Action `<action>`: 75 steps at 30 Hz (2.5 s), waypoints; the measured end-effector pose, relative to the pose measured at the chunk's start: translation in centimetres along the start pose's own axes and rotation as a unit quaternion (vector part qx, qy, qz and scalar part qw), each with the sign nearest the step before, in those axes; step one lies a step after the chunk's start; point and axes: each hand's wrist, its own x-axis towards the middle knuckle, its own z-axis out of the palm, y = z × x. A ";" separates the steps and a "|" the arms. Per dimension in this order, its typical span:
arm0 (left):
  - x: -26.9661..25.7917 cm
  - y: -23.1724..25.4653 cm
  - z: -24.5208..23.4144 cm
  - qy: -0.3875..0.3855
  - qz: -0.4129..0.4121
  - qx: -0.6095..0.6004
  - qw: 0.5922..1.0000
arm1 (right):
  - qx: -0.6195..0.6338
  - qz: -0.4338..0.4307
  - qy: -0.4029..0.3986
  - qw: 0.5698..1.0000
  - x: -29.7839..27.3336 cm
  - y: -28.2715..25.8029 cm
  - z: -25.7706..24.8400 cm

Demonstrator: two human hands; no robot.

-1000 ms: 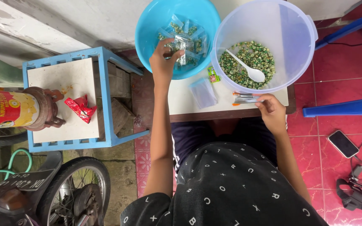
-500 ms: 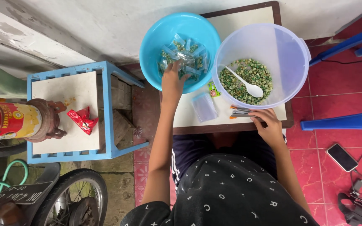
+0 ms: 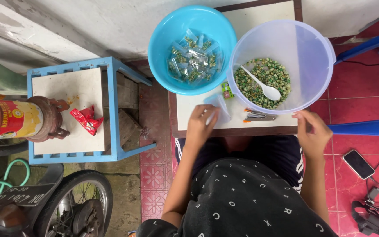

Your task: The person scoops small green snacks from a plastic container into a clear plastic bag using a spoon. They then fold the top of the bag, seal it with a stapler, and place the bag into a blue bowl.

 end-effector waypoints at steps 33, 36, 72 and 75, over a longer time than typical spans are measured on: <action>-4.4 -3.0 5.2 -0.158 -0.137 0.091 0.974 | 0.010 0.017 0.054 0.998 1.8 -1.4 -1.2; -4.6 -3.3 5.5 -0.160 -0.119 0.105 0.974 | 0.000 0.023 0.054 0.998 1.9 -1.4 -1.2; -1.7 -3.4 6.6 -0.080 -0.143 0.144 0.976 | 0.061 0.040 0.065 0.995 3.2 -2.2 -1.6; 0.4 -1.3 3.8 -0.027 -0.117 0.134 0.984 | 0.066 0.035 0.066 0.995 3.2 -1.7 -1.5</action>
